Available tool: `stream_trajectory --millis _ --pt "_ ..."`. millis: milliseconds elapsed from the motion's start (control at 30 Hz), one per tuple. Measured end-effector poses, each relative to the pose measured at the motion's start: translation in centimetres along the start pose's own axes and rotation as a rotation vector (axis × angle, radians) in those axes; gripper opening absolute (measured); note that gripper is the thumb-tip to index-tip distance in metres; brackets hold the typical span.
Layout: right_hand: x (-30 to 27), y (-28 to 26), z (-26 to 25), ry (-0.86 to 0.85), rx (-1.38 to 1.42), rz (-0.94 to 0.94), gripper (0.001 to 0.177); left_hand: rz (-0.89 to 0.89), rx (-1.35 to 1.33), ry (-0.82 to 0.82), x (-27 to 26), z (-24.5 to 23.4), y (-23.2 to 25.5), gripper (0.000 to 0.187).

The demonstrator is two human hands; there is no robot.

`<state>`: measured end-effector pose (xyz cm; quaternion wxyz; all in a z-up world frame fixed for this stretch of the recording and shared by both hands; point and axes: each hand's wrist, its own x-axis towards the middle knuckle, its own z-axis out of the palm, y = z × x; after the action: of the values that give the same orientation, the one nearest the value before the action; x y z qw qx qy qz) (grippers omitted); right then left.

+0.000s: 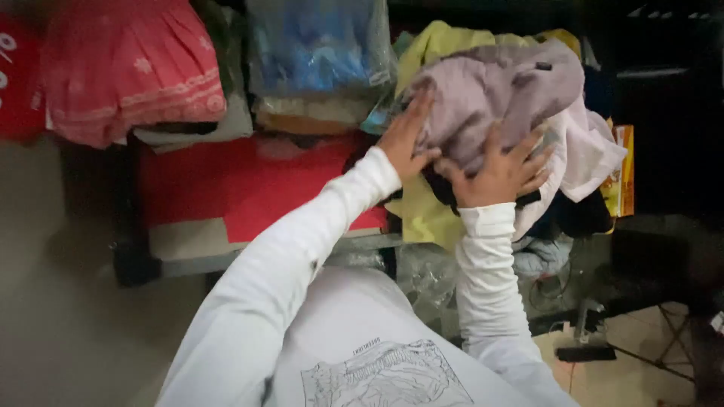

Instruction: Unpacking clothing items from plastic bags and organizing them into a pile for sorting.

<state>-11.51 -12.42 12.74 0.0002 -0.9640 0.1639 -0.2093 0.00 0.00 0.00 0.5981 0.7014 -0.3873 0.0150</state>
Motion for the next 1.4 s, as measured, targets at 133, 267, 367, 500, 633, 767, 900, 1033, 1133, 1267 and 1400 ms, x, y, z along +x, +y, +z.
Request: stream_trajectory --millis 133,267,367,500,633,767,900,1033,1133,1267,1400 --pt "1.3 2.0 3.8 0.252 -0.01 -0.327 0.067 -0.081 0.485 -0.188 4.0 2.7 -4.5 0.145" --pt "2.3 5.4 9.6 0.113 -0.204 -0.264 0.045 -0.128 0.844 -0.23 4.1 1.2 -5.3 0.127" --pt "4.1 5.9 10.9 0.075 -0.23 -0.191 0.042 -0.243 0.95 -0.148 2.7 -3.1 -6.2 0.09" --pt "4.0 -0.6 5.4 -0.075 -0.042 -0.038 0.058 -0.554 1.272 0.209 -1.8 -11.3 -9.1 0.067" --pt "-0.4 -5.9 6.2 0.14 0.235 -0.243 0.069 -0.403 1.235 0.255 -4.7 -17.4 -11.3 0.052" --pt "-5.7 -10.0 13.5 -0.219 1.111 -0.064 0.032 -0.115 1.133 0.357 -6.3 -17.3 -13.7 0.054" --pt "-6.7 -12.0 15.7 -0.516 1.847 0.324 0.069 0.056 0.825 0.489 -12.5 -11.0 -6.5 0.039" --pt "-8.1 -12.9 15.7 -0.08 1.463 0.179 0.064 -0.088 0.462 0.318 -20.9 -8.6 -0.4 0.048" --pt "-8.8 -15.1 9.9 -0.297 1.51 0.428 0.072 -0.492 0.021 0.149 -27.6 -10.0 -2.9 0.08" --pt "-11.4 -14.7 11.0 -0.217 0.495 -0.755 0.095 -0.927 -0.007 0.719 -35.7 -12.9 -8.2 0.039" --pt "-18.3 -13.9 20.9 -1.05 0.122 -0.698 0.102 -1.059 0.268 0.669 -36.9 -16.6 -6.8 0.04"
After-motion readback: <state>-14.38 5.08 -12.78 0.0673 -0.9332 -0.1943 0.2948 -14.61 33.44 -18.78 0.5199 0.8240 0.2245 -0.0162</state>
